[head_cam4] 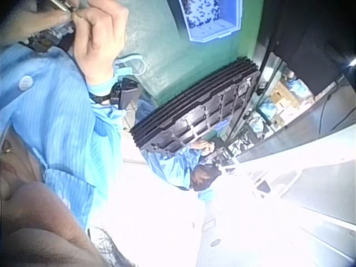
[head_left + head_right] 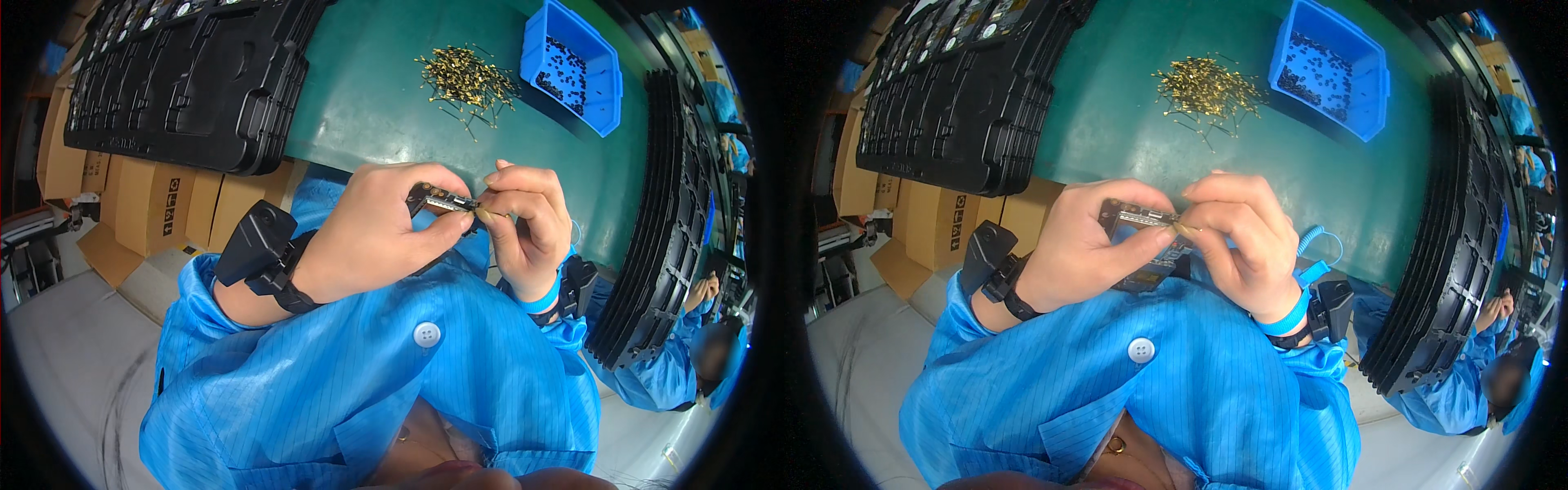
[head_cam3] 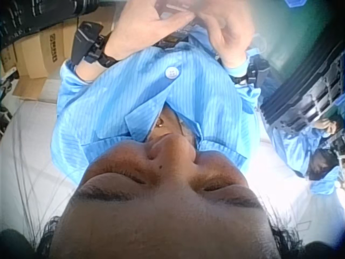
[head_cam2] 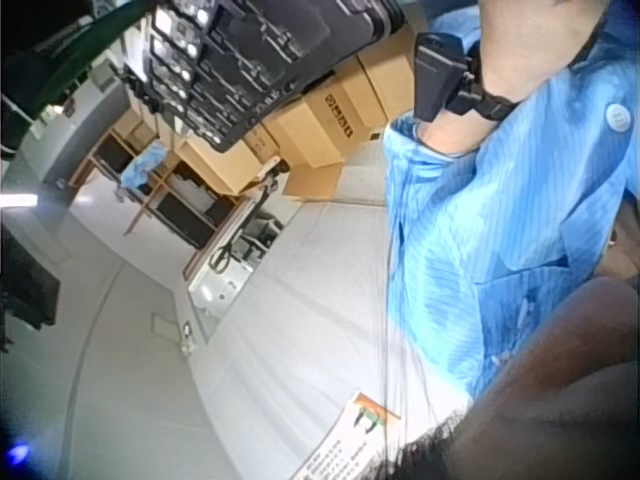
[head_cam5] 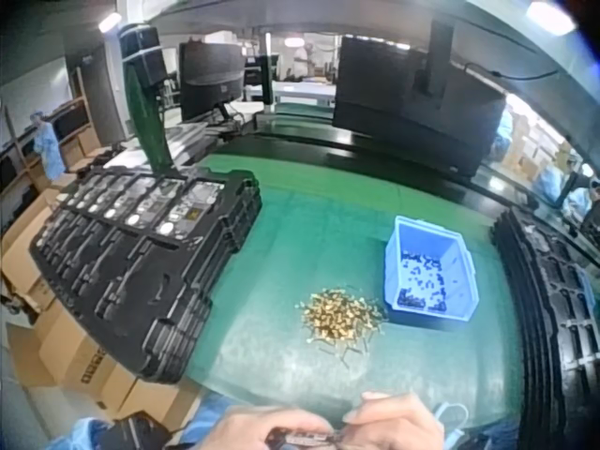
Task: Manually assembling electronic components onto a motherboard or circuit board chassis.
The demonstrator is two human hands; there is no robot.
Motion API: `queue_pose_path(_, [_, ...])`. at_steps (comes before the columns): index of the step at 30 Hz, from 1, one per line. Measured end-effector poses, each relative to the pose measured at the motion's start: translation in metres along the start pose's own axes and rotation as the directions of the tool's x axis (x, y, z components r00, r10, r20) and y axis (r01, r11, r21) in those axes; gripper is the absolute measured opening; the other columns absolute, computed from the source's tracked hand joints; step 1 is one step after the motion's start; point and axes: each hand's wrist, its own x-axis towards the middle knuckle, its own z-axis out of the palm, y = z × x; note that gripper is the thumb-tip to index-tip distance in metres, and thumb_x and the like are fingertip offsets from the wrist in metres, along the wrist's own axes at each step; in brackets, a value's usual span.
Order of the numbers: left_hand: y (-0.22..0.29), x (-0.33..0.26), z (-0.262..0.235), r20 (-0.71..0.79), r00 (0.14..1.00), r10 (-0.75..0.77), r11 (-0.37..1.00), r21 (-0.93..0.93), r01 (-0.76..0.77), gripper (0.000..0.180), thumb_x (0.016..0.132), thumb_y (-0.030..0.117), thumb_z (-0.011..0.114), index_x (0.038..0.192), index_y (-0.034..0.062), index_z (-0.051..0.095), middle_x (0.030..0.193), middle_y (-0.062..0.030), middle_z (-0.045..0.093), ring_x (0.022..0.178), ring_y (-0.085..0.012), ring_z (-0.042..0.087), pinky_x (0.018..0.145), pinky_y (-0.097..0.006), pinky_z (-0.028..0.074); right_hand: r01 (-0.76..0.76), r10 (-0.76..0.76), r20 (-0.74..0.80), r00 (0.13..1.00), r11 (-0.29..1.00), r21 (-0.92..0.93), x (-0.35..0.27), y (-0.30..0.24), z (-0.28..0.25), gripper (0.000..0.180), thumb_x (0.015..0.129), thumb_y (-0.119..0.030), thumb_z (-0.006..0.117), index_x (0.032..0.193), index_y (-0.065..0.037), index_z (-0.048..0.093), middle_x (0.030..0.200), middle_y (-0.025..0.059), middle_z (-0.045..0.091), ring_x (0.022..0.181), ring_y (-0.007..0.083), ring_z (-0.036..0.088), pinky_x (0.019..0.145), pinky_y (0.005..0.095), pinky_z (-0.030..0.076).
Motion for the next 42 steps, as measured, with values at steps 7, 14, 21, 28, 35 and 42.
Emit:
queue_pose_path(7, [-0.001,0.000,0.000,-0.033,0.992,0.121,0.992,0.048,-0.119,0.016,0.073,0.006,0.065,0.087,-0.0020,0.060,0.080,-0.0079,0.063,0.072,-0.0100,0.059,0.062,-0.022,0.046,0.032,-0.031,0.043,0.999,0.999,-0.014,0.004,-0.002,-0.005,0.017,0.064,0.000,0.069,0.079,-0.003,0.060,0.088,0.0109,0.059,0.079,0.0244,0.059,0.069,0.0326,0.049])
queue_pose_path(14, [-0.005,-0.001,0.001,-0.053,0.975,0.216,0.974,0.090,-0.210,0.015,0.071,0.007,0.065,0.084,0.0005,0.061,0.075,-0.0083,0.062,0.067,-0.0139,0.059,0.059,-0.024,0.044,-0.157,0.146,0.088,0.985,0.978,0.139,0.008,-0.011,-0.013,0.018,0.065,0.000,0.069,0.081,-0.002,0.060,0.083,0.0112,0.060,0.074,0.0234,0.060,0.068,0.0307,0.049])
queue_pose_path(21, [-0.004,-0.002,-0.001,-0.023,0.958,0.287,0.948,0.154,-0.280,0.014,0.070,0.007,0.065,0.082,0.0015,0.061,0.072,-0.0087,0.060,0.064,-0.0166,0.058,0.055,-0.025,0.042,-0.160,0.150,0.163,0.975,0.986,0.046,0.007,-0.019,-0.018,0.013,0.068,-0.005,0.068,0.080,-0.004,0.062,0.076,0.0053,0.063,0.070,0.0223,0.061,0.076,0.0375,0.047])
queue_pose_path(28, [-0.004,-0.002,0.000,-0.033,0.935,0.353,0.923,0.177,-0.342,0.014,0.069,0.006,0.066,0.081,0.0013,0.061,0.072,-0.0093,0.060,0.062,-0.0180,0.057,0.054,-0.027,0.042,-0.148,0.139,0.157,0.978,0.988,0.047,0.007,-0.022,-0.019,0.011,0.068,-0.004,0.068,0.078,-0.004,0.062,0.076,0.0056,0.063,0.070,0.0222,0.061,0.076,0.0375,0.047])
queue_pose_path(35, [-0.003,-0.002,0.001,-0.032,0.930,0.365,0.918,0.176,-0.355,0.015,0.068,0.006,0.066,0.081,0.0008,0.061,0.071,-0.0096,0.060,0.063,-0.0189,0.057,0.055,-0.027,0.043,-0.138,0.129,0.139,0.982,0.989,0.052,0.006,-0.021,-0.018,0.012,0.068,-0.003,0.068,0.078,-0.004,0.063,0.076,0.0056,0.064,0.070,0.0220,0.062,0.075,0.0373,0.047])
queue_pose_path(42, [-0.003,-0.001,-0.001,-0.015,0.947,0.320,0.936,0.160,-0.314,0.015,0.069,0.007,0.066,0.082,0.0007,0.061,0.072,-0.0099,0.060,0.063,-0.0187,0.057,0.055,-0.027,0.043,-0.153,0.146,0.137,0.980,0.987,0.044,0.006,-0.022,-0.018,0.011,0.068,-0.002,0.067,0.078,-0.004,0.063,0.077,0.0055,0.064,0.070,0.0216,0.062,0.075,0.0372,0.047])
